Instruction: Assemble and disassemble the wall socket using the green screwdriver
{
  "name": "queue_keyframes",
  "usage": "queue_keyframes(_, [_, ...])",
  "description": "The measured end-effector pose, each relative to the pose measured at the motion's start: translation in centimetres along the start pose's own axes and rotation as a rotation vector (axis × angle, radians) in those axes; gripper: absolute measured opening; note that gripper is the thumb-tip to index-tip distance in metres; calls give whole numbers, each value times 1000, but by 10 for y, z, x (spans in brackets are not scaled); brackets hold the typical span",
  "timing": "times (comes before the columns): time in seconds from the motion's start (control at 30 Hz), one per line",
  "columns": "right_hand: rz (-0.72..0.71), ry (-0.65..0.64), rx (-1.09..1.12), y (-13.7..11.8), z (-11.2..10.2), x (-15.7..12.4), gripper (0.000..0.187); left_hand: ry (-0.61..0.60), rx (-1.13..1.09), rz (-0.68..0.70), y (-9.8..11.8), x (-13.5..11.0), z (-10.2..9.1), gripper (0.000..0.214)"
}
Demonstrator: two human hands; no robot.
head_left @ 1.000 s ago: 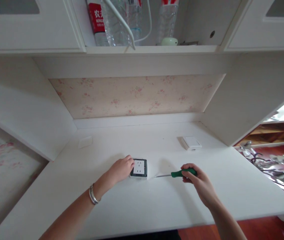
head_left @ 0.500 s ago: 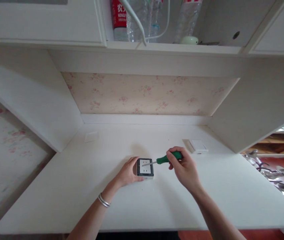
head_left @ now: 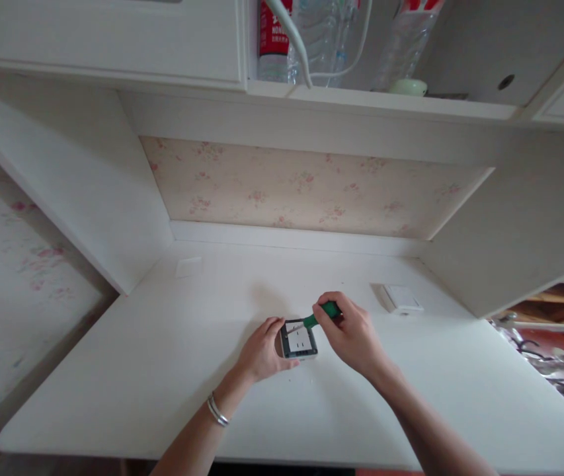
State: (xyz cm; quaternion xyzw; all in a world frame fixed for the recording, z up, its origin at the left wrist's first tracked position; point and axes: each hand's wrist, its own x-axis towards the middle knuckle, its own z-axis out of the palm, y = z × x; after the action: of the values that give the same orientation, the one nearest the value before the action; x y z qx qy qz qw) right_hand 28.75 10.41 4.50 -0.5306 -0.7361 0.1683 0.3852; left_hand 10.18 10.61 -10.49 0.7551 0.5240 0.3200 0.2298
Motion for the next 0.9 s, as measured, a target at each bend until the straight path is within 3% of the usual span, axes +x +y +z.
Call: queue_keyframes(0.9, [-69, -96, -103, -8, 10, 7, 13, 12, -2, 47, -13, -4, 2, 95])
